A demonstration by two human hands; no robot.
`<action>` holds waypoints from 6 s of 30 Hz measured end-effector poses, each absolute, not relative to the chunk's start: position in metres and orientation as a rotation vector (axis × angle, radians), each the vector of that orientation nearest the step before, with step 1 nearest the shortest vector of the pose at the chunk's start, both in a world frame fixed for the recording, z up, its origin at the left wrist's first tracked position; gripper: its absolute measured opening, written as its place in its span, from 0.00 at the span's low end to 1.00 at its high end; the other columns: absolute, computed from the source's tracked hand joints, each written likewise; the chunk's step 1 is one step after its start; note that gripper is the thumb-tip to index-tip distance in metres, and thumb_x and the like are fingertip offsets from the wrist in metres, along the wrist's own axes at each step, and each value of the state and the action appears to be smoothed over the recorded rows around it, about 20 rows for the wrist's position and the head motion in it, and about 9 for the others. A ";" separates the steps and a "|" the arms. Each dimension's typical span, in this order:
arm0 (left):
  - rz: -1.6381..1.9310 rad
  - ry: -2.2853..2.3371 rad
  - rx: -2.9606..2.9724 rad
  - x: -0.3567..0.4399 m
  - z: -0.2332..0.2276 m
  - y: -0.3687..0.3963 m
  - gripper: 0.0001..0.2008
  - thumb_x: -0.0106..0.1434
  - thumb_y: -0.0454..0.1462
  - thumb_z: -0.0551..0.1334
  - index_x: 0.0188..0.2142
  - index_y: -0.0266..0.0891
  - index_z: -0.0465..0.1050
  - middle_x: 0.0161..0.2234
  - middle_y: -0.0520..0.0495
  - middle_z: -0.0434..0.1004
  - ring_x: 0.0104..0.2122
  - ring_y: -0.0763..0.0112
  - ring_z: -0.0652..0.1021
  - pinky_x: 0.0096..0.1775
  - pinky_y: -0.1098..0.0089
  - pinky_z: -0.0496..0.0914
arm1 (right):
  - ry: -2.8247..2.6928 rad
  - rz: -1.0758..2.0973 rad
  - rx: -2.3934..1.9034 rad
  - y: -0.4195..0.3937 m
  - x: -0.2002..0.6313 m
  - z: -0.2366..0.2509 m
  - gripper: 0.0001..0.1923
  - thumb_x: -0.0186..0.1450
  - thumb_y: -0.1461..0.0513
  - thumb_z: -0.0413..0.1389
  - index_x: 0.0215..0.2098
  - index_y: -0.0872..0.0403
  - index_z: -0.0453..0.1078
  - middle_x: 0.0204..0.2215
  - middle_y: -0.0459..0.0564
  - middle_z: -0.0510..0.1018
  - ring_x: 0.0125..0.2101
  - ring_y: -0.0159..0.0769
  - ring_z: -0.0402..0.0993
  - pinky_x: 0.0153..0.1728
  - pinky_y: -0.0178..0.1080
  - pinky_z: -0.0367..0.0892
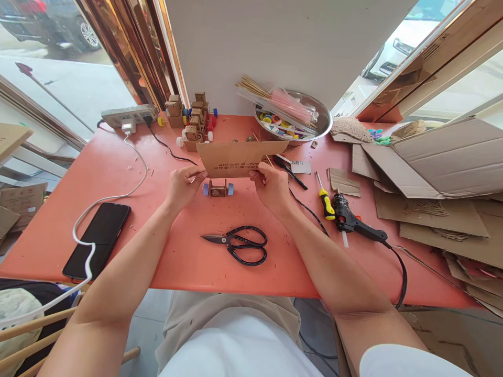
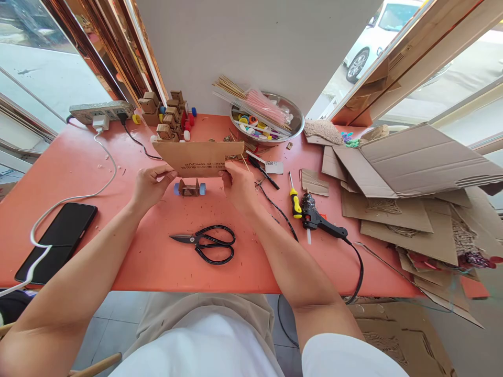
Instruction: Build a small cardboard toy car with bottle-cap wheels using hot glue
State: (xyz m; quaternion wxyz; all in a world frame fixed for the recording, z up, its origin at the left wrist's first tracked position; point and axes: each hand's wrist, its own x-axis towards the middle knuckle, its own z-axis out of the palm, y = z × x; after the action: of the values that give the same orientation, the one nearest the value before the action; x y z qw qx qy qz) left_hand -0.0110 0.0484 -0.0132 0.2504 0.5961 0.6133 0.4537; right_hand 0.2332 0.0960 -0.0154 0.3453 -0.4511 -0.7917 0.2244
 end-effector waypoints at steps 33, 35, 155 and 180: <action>1.805 1.325 1.001 -0.028 -0.003 0.039 0.14 0.48 0.45 0.75 0.35 0.48 0.78 0.33 0.53 0.87 0.37 0.64 0.86 0.40 0.63 0.84 | -1.972 0.361 -1.631 0.069 0.348 0.057 0.06 0.67 0.57 0.64 0.35 0.49 0.81 0.27 0.51 0.82 0.30 0.43 0.77 0.35 0.44 0.69; 1.777 1.313 1.017 -0.025 -0.003 0.037 0.14 0.49 0.45 0.74 0.35 0.49 0.78 0.33 0.53 0.87 0.38 0.63 0.86 0.39 0.63 0.84 | -2.082 0.397 -1.717 0.057 0.336 0.045 0.04 0.64 0.61 0.66 0.30 0.49 0.79 0.24 0.50 0.80 0.29 0.44 0.76 0.32 0.43 0.66; 1.817 1.241 1.153 -0.001 0.003 0.024 0.12 0.49 0.39 0.72 0.32 0.44 0.72 0.25 0.56 0.77 0.23 0.71 0.77 0.23 0.72 0.75 | -2.091 0.388 -0.385 0.045 0.187 0.026 0.06 0.78 0.65 0.51 0.43 0.46 0.65 0.33 0.46 0.83 0.33 0.35 0.80 0.34 0.39 0.75; 1.754 1.196 1.225 0.008 0.006 0.020 0.13 0.50 0.38 0.72 0.29 0.44 0.68 0.22 0.57 0.72 0.20 0.72 0.74 0.21 0.71 0.71 | -2.072 0.327 -0.345 0.046 0.186 0.030 0.09 0.77 0.68 0.52 0.42 0.47 0.63 0.33 0.44 0.82 0.31 0.34 0.78 0.32 0.37 0.72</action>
State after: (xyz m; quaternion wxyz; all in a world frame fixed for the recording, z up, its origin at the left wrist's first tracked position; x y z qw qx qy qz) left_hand 0.0082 0.0197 0.0055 0.3383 0.4703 0.4591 0.6735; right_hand 0.1865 0.0462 0.0303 0.4864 -0.1417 -0.8516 0.1343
